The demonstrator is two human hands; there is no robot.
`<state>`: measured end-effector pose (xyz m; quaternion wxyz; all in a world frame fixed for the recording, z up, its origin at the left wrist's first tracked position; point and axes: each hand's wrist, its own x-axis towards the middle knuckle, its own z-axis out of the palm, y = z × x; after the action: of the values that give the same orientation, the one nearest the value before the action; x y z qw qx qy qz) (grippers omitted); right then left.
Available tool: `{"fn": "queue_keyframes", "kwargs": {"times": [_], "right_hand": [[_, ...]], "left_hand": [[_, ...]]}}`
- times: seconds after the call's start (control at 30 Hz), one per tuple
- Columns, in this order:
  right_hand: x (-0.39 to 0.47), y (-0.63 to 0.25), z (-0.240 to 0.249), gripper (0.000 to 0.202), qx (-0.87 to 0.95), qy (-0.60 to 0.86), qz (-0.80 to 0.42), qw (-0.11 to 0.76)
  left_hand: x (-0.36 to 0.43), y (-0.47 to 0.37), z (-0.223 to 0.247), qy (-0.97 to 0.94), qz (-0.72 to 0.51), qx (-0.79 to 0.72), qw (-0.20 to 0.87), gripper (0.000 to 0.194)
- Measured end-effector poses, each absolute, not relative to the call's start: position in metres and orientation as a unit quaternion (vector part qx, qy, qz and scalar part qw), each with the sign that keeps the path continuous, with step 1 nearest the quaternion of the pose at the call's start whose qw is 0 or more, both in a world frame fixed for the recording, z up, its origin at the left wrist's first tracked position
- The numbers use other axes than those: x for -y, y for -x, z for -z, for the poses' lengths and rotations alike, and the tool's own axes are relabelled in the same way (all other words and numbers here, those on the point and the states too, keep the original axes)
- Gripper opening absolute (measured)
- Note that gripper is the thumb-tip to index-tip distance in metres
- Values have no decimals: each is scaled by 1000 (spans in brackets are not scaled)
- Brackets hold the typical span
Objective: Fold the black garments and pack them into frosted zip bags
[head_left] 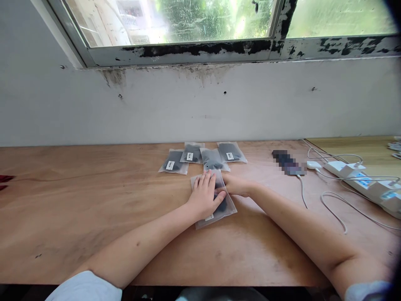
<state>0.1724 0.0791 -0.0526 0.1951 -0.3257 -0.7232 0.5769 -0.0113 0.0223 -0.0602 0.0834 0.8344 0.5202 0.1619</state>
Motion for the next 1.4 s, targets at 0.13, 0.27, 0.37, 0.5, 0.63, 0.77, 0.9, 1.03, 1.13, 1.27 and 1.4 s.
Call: {"fn": "queue_keyframes", "kwargs": {"times": [0.13, 0.27, 0.37, 0.5, 0.63, 0.77, 0.9, 1.03, 1.13, 1.27, 1.4], "right_hand": [[-88, -182, 57, 54, 609, 297, -724, 129], [-98, -187, 56, 39, 559, 335, -744, 149], [-96, -184, 56, 31, 496, 347, -772, 194], [-89, -178, 58, 34, 469, 312, -808, 172], [-94, -180, 61, 23, 542, 380, -732, 160], [-104, -183, 69, 6, 705, 501, -444, 237], [-106, -180, 79, 16, 814, 465, -220, 272], [-103, -176, 82, 20, 836, 476, -150, 228], [-103, -175, 80, 21, 843, 477, -141, 206], [-105, -176, 78, 16, 848, 465, -152, 204], [-106, -174, 78, 9, 850, 450, -173, 213]], "left_hand": [[-20, 10, 55, -834, -141, -526, 93, 79], [-20, 9, 54, -828, -114, -539, 106, 80], [-21, 9, 54, -827, -101, -542, 111, 81], [-24, 10, 57, -827, -80, -545, 112, 80], [-26, 13, 60, -840, -50, -530, 103, 84], [-26, 16, 55, -858, -7, -504, 98, 85], [-29, 18, 50, -866, -13, -490, 101, 73], [-31, 16, 57, -867, -34, -491, 81, 73], [-30, 14, 65, -864, -54, -495, 72, 72], [-30, 12, 66, -863, -61, -496, 73, 71], [-30, 12, 64, -860, -56, -503, 73, 74]]}}
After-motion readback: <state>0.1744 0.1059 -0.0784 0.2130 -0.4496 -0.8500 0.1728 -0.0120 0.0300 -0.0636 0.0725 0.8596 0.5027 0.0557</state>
